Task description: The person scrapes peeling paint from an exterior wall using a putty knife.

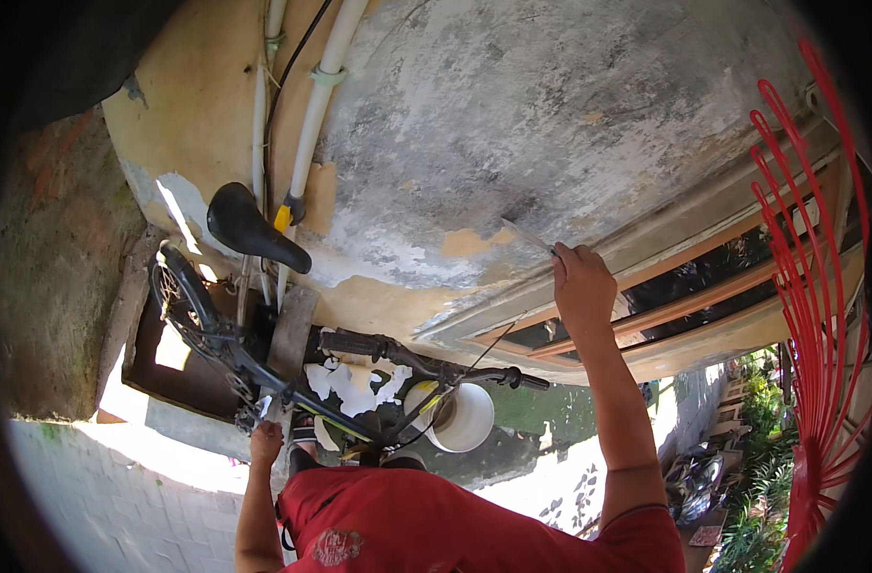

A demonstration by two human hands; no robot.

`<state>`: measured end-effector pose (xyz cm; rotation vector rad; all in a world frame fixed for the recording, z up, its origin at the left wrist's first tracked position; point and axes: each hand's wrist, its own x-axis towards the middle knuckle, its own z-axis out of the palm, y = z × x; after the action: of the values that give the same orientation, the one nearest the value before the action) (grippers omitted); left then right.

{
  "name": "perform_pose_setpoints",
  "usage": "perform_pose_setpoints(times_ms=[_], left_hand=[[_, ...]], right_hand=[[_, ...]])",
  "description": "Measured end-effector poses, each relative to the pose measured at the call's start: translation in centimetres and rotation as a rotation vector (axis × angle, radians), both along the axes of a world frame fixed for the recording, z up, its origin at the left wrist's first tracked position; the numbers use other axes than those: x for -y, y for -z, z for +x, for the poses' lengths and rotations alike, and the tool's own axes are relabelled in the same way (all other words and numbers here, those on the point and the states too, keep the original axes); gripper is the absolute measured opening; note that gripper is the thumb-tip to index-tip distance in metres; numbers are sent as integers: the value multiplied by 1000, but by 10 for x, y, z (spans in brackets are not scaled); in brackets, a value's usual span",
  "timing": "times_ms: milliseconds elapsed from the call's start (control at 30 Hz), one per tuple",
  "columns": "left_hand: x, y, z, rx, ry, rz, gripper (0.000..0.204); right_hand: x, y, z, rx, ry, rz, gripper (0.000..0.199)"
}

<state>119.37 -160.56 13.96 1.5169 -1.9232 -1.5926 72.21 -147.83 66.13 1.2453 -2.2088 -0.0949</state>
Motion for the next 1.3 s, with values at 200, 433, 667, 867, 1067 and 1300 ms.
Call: perform_pose_setpoints(times_ms=[200,433,667,867,1067,1300], left_hand=[[-11,12,12,39,-16,112,33],[-26,59,59,32,75,-30,28],[-41,44,73,47,-241,306,29],[-52,69,79,105,-256,334,31],[-50,77,104,165,-293,267,32],[-36,68,78,122,-295,359,32]], right_hand=[[31,22,4,40,10,125,19],[57,40,4,-32,-58,194,16],[49,-5,14,-137,9,378,23],[56,39,4,-132,8,469,18],[49,9,18,-126,27,463,21],[46,76,-8,188,127,491,34]])
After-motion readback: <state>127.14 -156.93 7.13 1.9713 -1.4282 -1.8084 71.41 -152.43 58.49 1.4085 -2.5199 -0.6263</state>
